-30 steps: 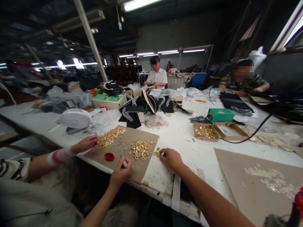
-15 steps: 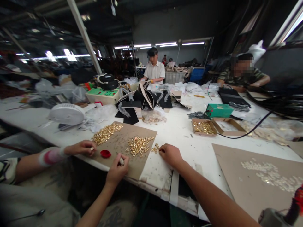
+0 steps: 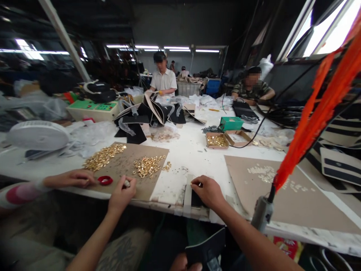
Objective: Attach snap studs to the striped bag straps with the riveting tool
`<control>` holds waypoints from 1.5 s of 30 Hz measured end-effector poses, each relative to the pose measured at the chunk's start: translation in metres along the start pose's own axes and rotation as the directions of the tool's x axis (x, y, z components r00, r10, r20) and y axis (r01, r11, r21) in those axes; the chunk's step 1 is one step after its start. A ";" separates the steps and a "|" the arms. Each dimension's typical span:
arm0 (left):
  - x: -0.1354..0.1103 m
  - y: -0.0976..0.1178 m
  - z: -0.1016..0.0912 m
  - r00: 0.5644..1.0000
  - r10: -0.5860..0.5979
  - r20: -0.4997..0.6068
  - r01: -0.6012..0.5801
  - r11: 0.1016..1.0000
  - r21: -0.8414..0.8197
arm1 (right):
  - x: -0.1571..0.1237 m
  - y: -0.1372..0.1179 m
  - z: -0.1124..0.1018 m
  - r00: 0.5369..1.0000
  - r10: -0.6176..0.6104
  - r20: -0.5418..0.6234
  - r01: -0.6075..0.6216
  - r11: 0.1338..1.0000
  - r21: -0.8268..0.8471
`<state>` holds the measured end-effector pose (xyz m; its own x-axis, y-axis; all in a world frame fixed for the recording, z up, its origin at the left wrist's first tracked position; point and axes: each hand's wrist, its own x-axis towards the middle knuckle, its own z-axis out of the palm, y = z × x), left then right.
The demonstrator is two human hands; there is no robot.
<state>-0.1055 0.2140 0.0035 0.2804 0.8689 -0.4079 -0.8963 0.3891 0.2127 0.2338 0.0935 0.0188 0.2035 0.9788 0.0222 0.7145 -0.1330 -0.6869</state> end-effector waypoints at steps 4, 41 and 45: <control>0.002 0.000 -0.001 0.998 -0.018 0.053 0.023 0.996 -0.084 | -0.015 0.006 0.010 0.999 -0.033 -0.040 0.031 0.998 -0.049; 0.000 0.000 0.006 0.996 0.075 0.056 -0.091 0.920 0.380 | -0.022 0.020 -0.002 0.992 -0.109 0.055 0.115 0.986 -0.121; 0.000 0.000 0.006 0.990 0.125 0.062 -0.139 0.858 0.494 | -0.018 0.022 -0.001 0.992 -0.110 0.067 0.117 0.986 -0.122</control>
<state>-0.1033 0.2153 0.0086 0.1873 0.9280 -0.3221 -0.6386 0.3641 0.6779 0.2470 0.0723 0.0041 0.0790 0.9957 0.0489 0.8096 -0.0354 -0.5859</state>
